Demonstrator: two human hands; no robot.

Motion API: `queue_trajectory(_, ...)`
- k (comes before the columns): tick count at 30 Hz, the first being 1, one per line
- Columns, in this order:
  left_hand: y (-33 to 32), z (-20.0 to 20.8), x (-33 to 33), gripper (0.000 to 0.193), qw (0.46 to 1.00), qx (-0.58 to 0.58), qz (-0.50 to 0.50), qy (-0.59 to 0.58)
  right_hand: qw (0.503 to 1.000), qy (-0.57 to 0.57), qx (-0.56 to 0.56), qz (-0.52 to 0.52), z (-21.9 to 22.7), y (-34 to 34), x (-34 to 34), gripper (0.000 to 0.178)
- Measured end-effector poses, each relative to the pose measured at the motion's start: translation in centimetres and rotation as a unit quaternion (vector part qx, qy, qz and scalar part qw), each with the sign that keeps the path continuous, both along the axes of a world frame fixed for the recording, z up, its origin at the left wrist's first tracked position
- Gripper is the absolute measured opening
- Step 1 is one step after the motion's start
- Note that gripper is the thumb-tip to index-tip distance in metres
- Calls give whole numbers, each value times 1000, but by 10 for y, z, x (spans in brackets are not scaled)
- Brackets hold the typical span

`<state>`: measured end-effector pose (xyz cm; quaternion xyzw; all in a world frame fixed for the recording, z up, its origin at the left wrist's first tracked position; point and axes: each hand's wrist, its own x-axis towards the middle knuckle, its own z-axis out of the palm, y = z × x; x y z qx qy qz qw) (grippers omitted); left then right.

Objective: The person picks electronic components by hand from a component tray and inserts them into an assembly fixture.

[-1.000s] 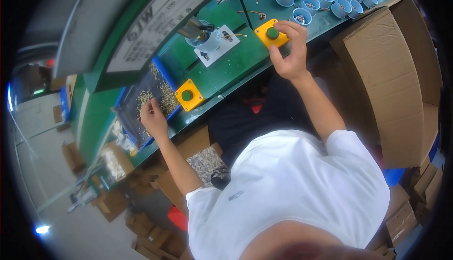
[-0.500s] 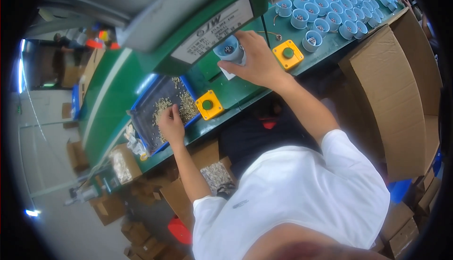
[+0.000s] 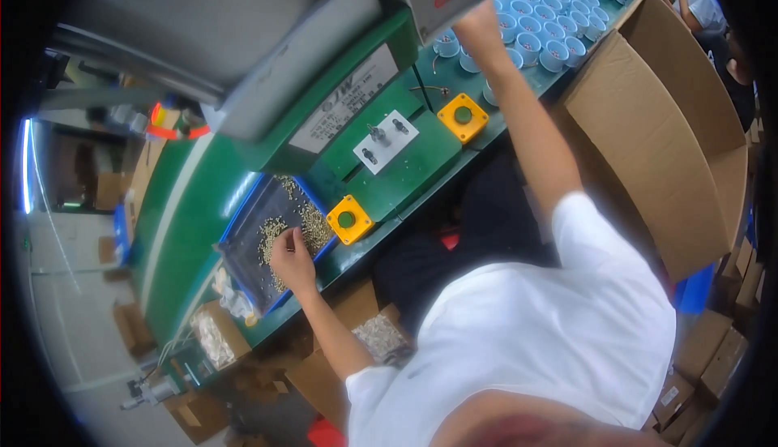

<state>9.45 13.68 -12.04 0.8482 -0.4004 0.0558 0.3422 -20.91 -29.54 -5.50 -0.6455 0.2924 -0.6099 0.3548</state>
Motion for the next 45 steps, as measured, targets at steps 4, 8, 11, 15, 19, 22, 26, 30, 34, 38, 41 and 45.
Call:
queue_trajectory(4,-27,3,-2,19,1000,-3,-29,-8,934,327,51,-135,-51,-136,38,51)
queue_trajectory(8,-9,7,-2,21,1000,4,-1,5,895,435,38,-89,-42,-133,64,52)
queue_trajectory(11,1,8,-8,21,1000,6,3,1,860,506,-53,-36,-18,-91,37,58)
queue_trajectory(15,-4,7,-11,22,1000,2,12,-22,773,610,-172,-21,-50,-52,-16,58)
queue_trajectory(19,-2,10,-14,24,1000,19,6,-2,795,566,-196,-100,-19,-15,-23,52)
queue_trajectory(22,12,0,-11,25,999,23,38,-30,946,262,-152,-117,7,37,-26,49)
queue_trajectory(26,-15,7,-8,24,1000,-7,-6,-26,987,-116,100,42,-7,130,-33,48)
queue_trajectory(30,-16,8,-4,18,999,9,4,-33,993,-42,-14,111,-13,172,12,54)
queue_trajectory(34,-10,3,-6,19,1000,8,4,-25,987,37,-121,98,-2,192,32,63)
queue_trajectory(38,-5,-3,-5,21,1000,-16,3,-24,978,95,-179,53,4,200,43,63)
queue_trajectory(41,-4,-3,-6,21,1000,-9,21,-4,970,102,-219,21,6,204,44,62)
queue_trajectory(45,-7,-1,-7,21,999,-13,8,-37,965,93,-243,4,11,198,46,61)
